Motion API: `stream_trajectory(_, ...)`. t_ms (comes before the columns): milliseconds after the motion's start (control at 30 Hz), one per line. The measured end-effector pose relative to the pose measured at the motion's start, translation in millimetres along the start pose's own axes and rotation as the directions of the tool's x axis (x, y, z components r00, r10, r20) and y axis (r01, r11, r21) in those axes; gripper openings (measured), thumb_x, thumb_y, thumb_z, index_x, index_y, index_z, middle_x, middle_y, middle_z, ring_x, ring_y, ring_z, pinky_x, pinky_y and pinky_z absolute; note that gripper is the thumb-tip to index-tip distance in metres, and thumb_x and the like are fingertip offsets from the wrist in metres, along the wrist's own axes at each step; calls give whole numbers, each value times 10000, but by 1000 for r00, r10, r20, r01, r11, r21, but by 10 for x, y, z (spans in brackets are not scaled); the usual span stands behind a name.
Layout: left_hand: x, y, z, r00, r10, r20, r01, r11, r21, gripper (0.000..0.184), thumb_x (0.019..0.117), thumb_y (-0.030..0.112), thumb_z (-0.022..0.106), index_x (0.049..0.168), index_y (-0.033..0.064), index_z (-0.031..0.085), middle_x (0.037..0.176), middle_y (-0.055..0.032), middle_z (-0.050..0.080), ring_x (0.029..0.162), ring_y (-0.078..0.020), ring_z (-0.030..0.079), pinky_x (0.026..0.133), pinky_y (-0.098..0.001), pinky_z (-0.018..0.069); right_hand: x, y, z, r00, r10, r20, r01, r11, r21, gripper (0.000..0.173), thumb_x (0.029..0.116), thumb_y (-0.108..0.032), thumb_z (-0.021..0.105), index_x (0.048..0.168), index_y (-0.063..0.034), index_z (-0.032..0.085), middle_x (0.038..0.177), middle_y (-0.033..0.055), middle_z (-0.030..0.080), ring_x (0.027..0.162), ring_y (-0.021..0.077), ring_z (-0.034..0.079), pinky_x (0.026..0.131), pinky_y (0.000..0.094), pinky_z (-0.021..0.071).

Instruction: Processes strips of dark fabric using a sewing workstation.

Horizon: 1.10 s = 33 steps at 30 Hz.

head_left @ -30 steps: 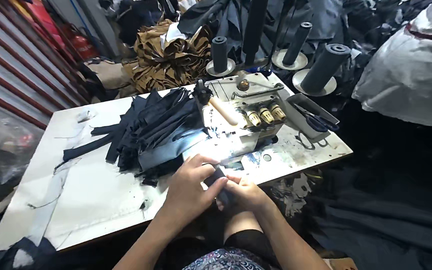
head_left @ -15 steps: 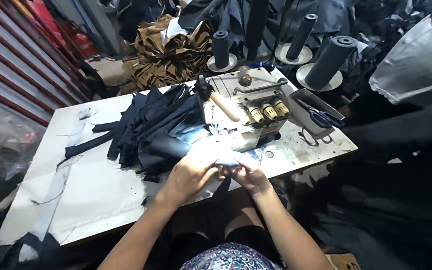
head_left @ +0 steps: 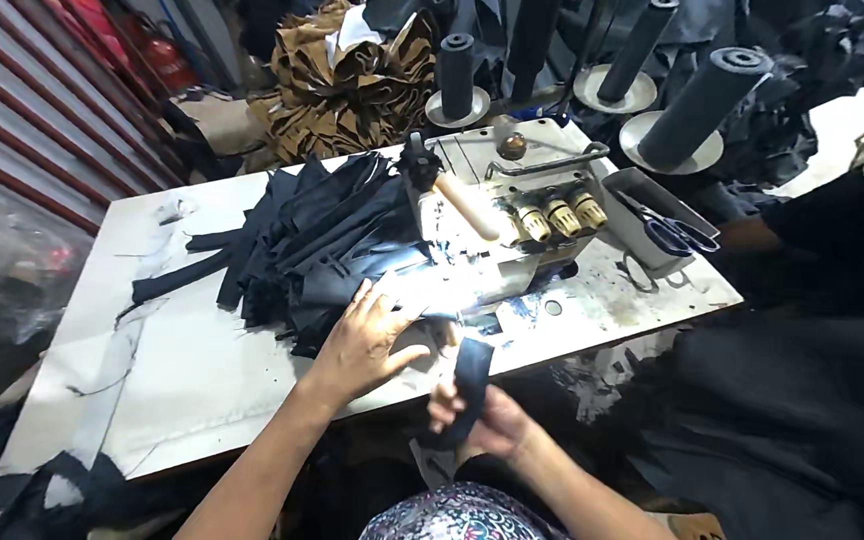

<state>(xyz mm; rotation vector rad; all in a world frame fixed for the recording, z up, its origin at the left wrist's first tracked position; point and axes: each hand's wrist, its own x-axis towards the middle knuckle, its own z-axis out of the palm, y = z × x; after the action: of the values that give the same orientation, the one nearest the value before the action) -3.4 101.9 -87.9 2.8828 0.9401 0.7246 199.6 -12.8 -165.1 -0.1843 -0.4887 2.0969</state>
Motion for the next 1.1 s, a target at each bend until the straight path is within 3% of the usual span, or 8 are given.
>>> stream_trajectory(100,-18,96,-30,998,-63,6,62,996,56,618,953,645,523,1365,208,668,1476,-155,569,1447,-361,454,1177,-586,355,20,-632,75,902,-398,-170,381,916,-126,357,1021,-403,503,874,-165,725,779,-29,701,794,97,694,806,284,579)
stream_trajectory(167,13,220,-29,996,-92,-8,93,992,87,651,947,620,549,1371,138,660,1473,-152,578,1441,-395,453,1170,-608,354,37,-934,58,854,-493,-164,488,870,-76,373,1030,-378,523,872,-120,741,730,-11,687,754,115,701,808,303,597)
stream_trajectory(333,81,486,49,991,-126,-36,128,988,88,684,965,550,570,1306,-39,640,1349,-215,644,1338,-362,573,1138,-534,430,158,-919,-5,862,-459,-214,491,860,136,349,1038,-309,467,886,-104,705,633,-7,614,639,135,660,709,314,591)
stream_trajectory(467,107,455,111,992,-115,-47,118,990,77,615,962,585,562,1269,70,698,1398,-139,636,1406,-346,508,1163,-595,370,255,-930,-27,816,-468,-339,537,831,145,539,1094,-360,237,927,-106,683,601,6,608,594,149,660,645,307,593)
stream_trajectory(733,308,317,76,991,-133,11,132,991,26,544,962,554,563,1254,121,715,1429,-86,619,1439,-283,470,1204,-522,333,364,-945,99,741,-500,-448,603,789,117,592,1105,-356,178,830,-88,629,578,12,587,584,149,660,649,320,606)
stream_trajectory(867,397,216,67,989,-131,63,128,990,60,693,977,619,487,1393,85,635,1528,-124,533,1490,-333,397,1210,-574,285,334,-912,79,760,-513,-400,592,800,98,596,1106,-349,162,850,-95,637,597,16,601,609,159,668,661,320,599)
stream_trajectory(1000,344,224,-118,948,-251,196,264,964,-42,755,998,693,373,1506,159,536,1643,-73,383,1572,-298,217,1275,-521,155,163,-743,230,780,-468,-416,444,882,-161,497,1111,-259,215,878,-101,624,643,10,628,625,117,662,679,272,596)
stream_trajectory(1100,202,550,-240,948,-319,4,305,902,-305,800,968,760,333,1176,117,761,1413,-154,612,1393,-300,512,1160,-536,397,50,-534,410,851,-472,-231,292,790,-539,122,988,-188,536,953,-131,638,775,-45,676,681,35,638,678,218,557)
